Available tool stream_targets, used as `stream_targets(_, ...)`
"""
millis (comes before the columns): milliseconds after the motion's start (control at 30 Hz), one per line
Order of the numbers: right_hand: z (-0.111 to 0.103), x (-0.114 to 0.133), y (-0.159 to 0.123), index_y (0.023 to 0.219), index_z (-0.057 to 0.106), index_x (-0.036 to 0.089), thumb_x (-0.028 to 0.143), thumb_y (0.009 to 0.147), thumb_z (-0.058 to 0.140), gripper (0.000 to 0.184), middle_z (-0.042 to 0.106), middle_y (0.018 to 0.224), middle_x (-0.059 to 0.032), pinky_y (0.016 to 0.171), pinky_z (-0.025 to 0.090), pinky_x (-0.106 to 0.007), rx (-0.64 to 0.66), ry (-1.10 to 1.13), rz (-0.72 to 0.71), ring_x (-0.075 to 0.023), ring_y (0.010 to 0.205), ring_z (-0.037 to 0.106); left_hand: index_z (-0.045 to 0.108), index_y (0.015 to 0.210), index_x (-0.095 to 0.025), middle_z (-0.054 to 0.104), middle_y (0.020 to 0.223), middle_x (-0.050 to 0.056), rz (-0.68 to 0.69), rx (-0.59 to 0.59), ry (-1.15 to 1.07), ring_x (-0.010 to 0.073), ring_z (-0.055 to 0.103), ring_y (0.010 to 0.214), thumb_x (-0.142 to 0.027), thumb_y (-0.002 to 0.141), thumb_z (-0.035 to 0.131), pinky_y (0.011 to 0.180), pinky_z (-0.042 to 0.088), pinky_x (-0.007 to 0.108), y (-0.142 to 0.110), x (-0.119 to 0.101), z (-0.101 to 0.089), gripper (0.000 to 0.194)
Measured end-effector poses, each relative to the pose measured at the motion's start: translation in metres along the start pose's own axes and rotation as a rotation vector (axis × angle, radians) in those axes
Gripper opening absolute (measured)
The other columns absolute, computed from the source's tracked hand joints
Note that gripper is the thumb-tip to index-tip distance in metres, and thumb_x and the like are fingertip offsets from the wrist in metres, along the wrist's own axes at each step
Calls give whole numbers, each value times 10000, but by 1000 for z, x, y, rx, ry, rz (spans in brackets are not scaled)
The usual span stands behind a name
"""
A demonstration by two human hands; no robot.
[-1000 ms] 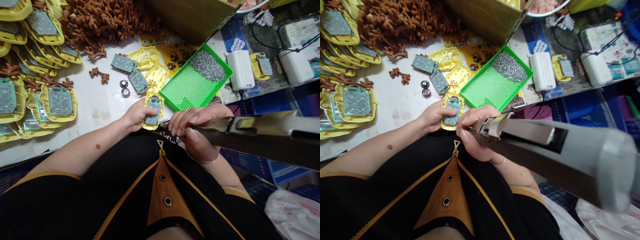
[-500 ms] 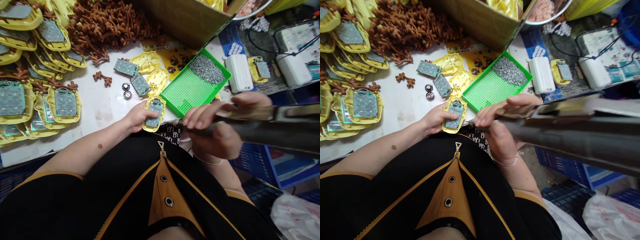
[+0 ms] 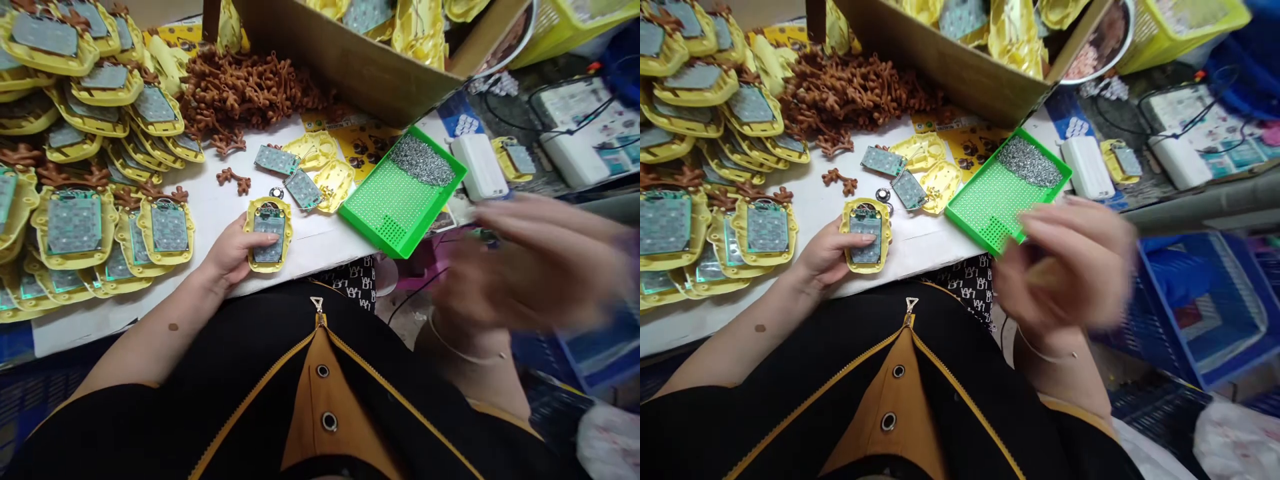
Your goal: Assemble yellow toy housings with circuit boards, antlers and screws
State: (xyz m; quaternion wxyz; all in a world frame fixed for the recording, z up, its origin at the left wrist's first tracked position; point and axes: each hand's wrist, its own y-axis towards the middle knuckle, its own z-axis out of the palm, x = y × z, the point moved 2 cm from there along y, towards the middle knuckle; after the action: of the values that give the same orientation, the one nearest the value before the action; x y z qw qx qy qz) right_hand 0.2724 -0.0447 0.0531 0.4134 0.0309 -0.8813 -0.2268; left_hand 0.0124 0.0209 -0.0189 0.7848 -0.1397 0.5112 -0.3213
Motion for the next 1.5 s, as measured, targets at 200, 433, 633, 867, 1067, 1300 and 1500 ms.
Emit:
stream_targets(200,75,-10,62,955,712,204,337,915,542,220,716,928,-117,810,450,-431,550,-579,-103,-272,869,615,642,991,-138,740,851,36,-35,34,-54,175,696,745,-88,520,847,742,562,304,0,3,-11,516)
stream_targets(433,138,6,81,1245,638,194,379,922,539,385,668,1193,-145,938,395,-453,887,-661,-304,-316,1105,573,652,1008,-152,740,857,38,-85,91,-38,182,691,736,-115,521,861,717,544,307,1,9,-14,532)
stream_targets(633,148,12,104,1137,696,200,258,897,521,302,690,1160,-146,895,397,-456,842,-687,-320,-323,1061,583,652,990,-160,730,855,33,-101,124,-24,173,671,742,-146,517,877,724,524,309,1,12,-15,524)
stream_targets(867,211,33,87,1157,638,98,248,974,423,319,676,1079,-201,788,403,-368,820,-558,-399,-280,945,594,661,1018,-168,732,878,32,-1,123,34,174,671,772,-183,562,867,771,514,313,-13,8,-18,500)
stream_targets(1067,209,14,85,928,659,105,196,995,399,284,697,935,-160,778,420,-346,624,-273,-143,-211,838,597,631,1113,-154,743,955,63,129,-51,79,221,698,848,-253,592,854,828,552,377,-20,10,-34,575)
stream_targets(1300,167,5,51,733,657,179,649,818,636,478,628,627,-3,569,444,-265,514,666,462,-108,565,534,670,1216,-202,410,1595,150,834,-76,800,303,421,1458,-191,776,718,1179,367,450,-19,6,-35,442)
stream_targets(1500,148,3,28,668,736,198,695,774,677,511,650,635,-16,627,459,-277,342,463,272,-126,629,562,688,1194,-178,653,1355,146,833,17,635,256,600,1285,-168,790,675,1134,431,415,-25,12,-17,405)
